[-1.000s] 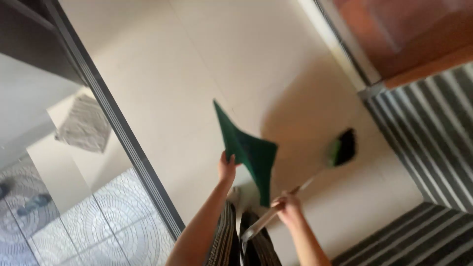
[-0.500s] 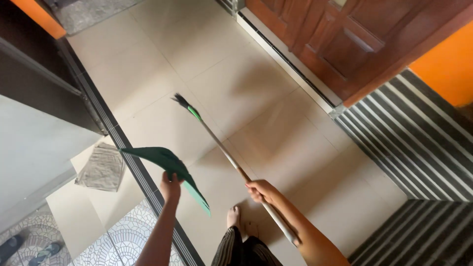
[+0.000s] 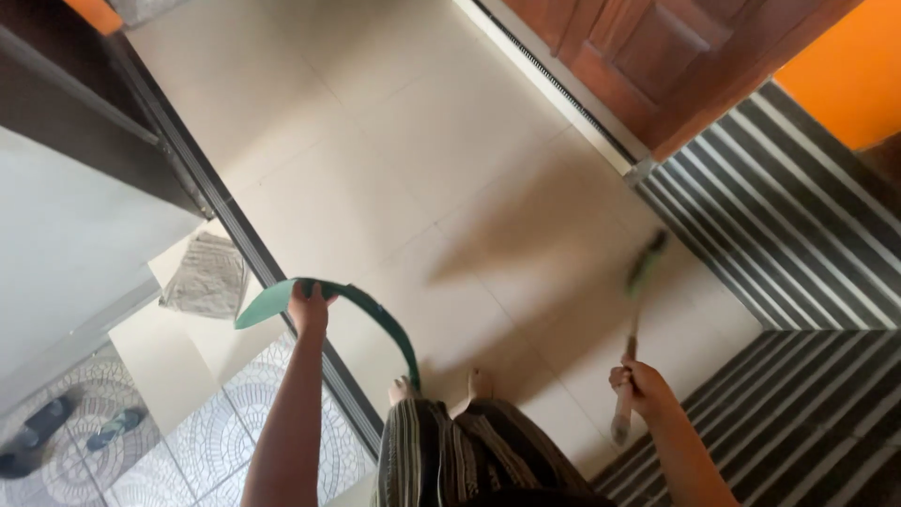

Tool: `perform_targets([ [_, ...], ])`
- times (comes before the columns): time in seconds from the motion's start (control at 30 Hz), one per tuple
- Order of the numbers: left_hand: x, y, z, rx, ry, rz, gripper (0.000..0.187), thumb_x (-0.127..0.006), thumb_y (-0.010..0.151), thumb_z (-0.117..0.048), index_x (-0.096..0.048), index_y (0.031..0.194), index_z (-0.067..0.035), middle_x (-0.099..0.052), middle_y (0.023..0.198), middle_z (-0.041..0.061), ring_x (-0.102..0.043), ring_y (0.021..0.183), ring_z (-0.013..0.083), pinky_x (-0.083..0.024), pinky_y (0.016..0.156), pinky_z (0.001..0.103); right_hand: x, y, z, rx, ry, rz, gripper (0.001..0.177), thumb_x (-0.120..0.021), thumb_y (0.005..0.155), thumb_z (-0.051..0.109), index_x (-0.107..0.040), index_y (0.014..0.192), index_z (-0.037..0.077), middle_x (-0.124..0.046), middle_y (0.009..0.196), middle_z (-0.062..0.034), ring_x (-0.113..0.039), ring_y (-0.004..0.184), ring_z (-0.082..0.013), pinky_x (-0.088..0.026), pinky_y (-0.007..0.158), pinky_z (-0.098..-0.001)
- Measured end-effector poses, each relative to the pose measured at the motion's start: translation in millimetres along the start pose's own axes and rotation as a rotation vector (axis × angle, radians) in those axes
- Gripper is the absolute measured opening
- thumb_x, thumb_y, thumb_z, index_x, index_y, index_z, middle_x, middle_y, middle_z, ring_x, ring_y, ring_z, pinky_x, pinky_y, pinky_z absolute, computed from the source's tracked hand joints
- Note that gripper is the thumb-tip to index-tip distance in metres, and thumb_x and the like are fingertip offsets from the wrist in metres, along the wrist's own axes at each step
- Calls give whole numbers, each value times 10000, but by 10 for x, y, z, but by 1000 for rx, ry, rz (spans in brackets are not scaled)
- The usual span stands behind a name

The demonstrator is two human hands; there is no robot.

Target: Sweeping the floor with a broom and moving a doormat.

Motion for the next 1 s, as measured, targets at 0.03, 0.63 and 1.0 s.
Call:
perform_targets([
  [0.03,-9,-38,-12,9,1,-8,213,-581,996,-14,-535,1178,89,-614,1097,187,-689,910,270,-634,686,396,89,-23,-78,-27,84,-10,273,-585,1024,222,-417,830,131,-385,637,27,-373,465,-85,-323,381,-242],
  [0.63,1464,466,-280,25,31,-104,257,-564,1019,-47,-503,1216,105,-633,1094,183,-717,858,251,-630,634,363,-3584,830,-1974,-595,232,164,142,-512,1058,96,-502,1094,-41,-471,720,-45,-439,519,-94,-393,427,-212],
  [1.0,2269,1143,-254,-110,80,-272,233,-574,1019,-7,-526,1233,73,-625,1160,156,-702,936,227,-634,667,350,-2919,579,-1381,-274,-262,115,241,-507,1033,372,-588,1088,152,-438,576,57,-302,367,-59,-268,317,-242],
])
Point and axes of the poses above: each hand's wrist, its own y-axis towards the middle knuckle, its own x-axis out of the back of the hand, z = x × y, the point moved 6 cm from there along y, towards the middle knuckle
